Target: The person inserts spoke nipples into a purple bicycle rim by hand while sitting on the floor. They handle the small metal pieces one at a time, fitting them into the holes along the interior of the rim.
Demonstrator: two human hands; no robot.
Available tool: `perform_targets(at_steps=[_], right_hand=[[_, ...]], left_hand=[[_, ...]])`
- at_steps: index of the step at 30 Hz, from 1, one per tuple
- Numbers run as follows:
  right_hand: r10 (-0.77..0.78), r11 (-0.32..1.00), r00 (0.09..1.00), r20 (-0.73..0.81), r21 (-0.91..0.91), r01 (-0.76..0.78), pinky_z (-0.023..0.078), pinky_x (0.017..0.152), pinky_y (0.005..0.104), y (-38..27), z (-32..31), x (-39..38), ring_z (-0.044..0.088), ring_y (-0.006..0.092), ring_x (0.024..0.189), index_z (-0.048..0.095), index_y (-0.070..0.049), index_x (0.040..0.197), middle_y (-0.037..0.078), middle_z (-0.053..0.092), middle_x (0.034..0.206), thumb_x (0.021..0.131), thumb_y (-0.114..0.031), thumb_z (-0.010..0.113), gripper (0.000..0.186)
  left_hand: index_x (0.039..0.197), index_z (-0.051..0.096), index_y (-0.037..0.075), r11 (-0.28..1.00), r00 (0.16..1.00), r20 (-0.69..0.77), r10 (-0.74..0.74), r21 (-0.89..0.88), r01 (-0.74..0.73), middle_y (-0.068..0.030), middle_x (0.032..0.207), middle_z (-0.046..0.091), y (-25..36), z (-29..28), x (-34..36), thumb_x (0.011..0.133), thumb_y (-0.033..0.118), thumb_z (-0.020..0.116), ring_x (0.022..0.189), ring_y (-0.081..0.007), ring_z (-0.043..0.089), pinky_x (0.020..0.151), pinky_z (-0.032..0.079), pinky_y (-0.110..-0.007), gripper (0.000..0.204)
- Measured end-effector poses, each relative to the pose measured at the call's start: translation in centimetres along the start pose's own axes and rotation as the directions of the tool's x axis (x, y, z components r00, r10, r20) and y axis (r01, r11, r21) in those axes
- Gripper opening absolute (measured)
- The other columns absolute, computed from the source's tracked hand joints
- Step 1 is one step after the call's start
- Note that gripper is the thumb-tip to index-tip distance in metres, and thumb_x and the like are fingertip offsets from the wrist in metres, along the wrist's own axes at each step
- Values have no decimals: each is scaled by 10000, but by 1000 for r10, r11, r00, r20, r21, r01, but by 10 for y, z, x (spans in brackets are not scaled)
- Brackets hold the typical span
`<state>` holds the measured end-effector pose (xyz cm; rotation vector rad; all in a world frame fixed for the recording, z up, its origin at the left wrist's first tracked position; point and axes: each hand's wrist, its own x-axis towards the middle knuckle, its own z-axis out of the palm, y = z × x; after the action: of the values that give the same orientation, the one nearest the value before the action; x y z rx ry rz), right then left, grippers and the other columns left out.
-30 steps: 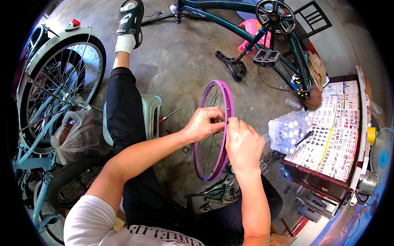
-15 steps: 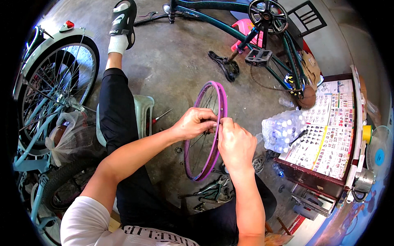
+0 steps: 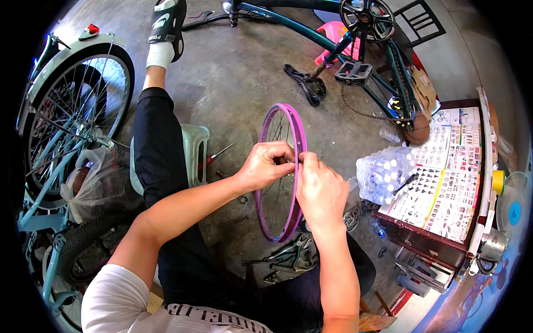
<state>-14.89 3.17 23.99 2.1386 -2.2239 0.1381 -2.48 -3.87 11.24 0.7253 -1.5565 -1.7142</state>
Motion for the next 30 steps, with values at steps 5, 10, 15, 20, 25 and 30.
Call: perform_targets(at_steps=[5, 10, 15, 20, 25, 30], right_hand=[[-31, 996, 999, 15, -85, 32, 552, 579, 469, -1, -4, 0, 738, 325, 721, 637, -88, 986, 109, 718, 780, 948, -172, 686, 104], [-49, 995, 998, 27, -84, 51, 549, 574, 473, 1, 1, 3, 730, 329, 692, 602, -80, 939, 116, 702, 741, 949, -162, 677, 112], [-5, 1000, 998, 68, 16, 4, 559, 609, 490, 1, 3, 4, 739, 363, 722, 618, -71, 961, 142, 732, 783, 954, -175, 682, 123], [9, 999, 994, 107, 44, -14, 565, 643, 476, 4, -4, 3, 741, 364, 745, 646, -71, 989, 140, 736, 790, 964, -197, 685, 134], [215, 811, 967, 139, 526, -256, 457, 538, 348, 22, -21, 4, 619, 222, 570, 668, -42, 1041, 54, 687, 746, 993, -174, 689, 142], [156, -594, 849, 504, 735, -328, 271, 427, 215, 60, -24, 1, 464, 97, 607, 626, -30, 1021, 65, 567, 817, 957, -83, 514, 139]], left_hand=[[912, 694, -13, 997, 998, -4, 59, -41, -59, -39, 847, 690, -7, 0, 2, 889, 32, 774, 739, -85, 641, 640, 519, -288, 94], [990, 702, -22, 988, 975, 192, -112, -85, 130, -13, 803, 696, -10, -13, 17, 937, 32, 765, 741, -89, 664, 668, 549, -272, 99], [1021, 713, -22, 961, 959, 257, -119, -213, 177, -22, 876, 694, -8, -17, 13, 975, 51, 751, 790, -91, 667, 720, 560, -269, 94], [1027, 714, -15, 958, 956, 267, -120, -222, 182, -14, 859, 696, -9, -16, 13, 975, 64, 756, 780, -86, 661, 713, 555, -266, 103], [1024, 720, 0, 946, 962, 244, -120, -267, 185, -10, 839, 701, -8, -19, 12, 977, 63, 752, 769, -77, 661, 690, 546, -267, 85], [1020, 722, 4, 961, 963, 232, -139, -203, 187, -5, 830, 710, -1, -22, 12, 963, 79, 774, 741, -61, 660, 667, 536, -249, 107]])
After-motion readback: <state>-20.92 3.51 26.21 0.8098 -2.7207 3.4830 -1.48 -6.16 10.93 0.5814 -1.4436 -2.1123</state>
